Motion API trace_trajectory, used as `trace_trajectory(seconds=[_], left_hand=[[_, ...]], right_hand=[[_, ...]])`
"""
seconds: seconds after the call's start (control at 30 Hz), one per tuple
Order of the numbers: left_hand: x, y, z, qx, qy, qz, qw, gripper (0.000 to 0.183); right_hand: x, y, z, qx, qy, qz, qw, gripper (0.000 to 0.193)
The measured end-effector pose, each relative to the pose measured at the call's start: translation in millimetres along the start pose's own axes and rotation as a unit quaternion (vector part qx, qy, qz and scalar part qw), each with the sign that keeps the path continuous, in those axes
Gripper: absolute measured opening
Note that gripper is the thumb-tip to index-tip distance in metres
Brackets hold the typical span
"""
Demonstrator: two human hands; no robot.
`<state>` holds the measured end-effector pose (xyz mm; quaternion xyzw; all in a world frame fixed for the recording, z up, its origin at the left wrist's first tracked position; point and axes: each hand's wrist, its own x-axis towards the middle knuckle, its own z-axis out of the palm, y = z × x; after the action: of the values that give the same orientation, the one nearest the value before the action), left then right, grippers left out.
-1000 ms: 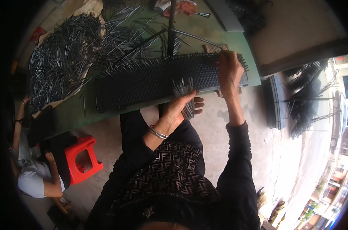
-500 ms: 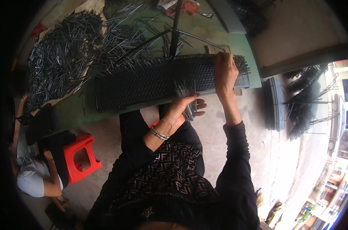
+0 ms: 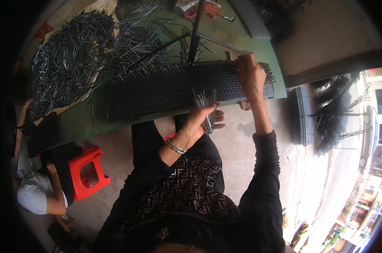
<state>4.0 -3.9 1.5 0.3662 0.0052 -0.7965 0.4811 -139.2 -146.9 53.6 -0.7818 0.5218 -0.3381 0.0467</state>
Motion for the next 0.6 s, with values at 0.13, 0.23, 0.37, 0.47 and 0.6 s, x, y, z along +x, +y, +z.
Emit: trace_trajectory(seconds=[0.13,0.23,0.37,0.47,0.6], left_hand=[[-1.6,1.4,-0.2,0.025,0.000,0.001,1.000,0.015],[-2.9,0.2,0.3,0.034,0.022,0.005,0.999,0.015],[-3.6,0.5,-2.2,0.049,-0.007,0.012,0.999,0.016],[-3.0,-0.4,-2.2,0.047,-0.017,0.018,0.999,0.017],[-5.3,-0.7,-1.9,0.040,-0.021,0.028,0.999,0.019]], right_hand=[[9.0,-5.4,-7.3,0.072,-0.070,-0.008,0.995,0.007],[10.4,-4.8,-7.8,0.075,-0.083,-0.022,0.993,0.008],[7.3,-3.3,-6.9,0.023,-0.096,0.030,0.995,0.013],[1.0,-0.2,0.8,0.000,-0.072,0.006,0.997,0.010],[0.0,0.5,7.8,-0.043,-0.034,-0.052,0.997,0.011]])
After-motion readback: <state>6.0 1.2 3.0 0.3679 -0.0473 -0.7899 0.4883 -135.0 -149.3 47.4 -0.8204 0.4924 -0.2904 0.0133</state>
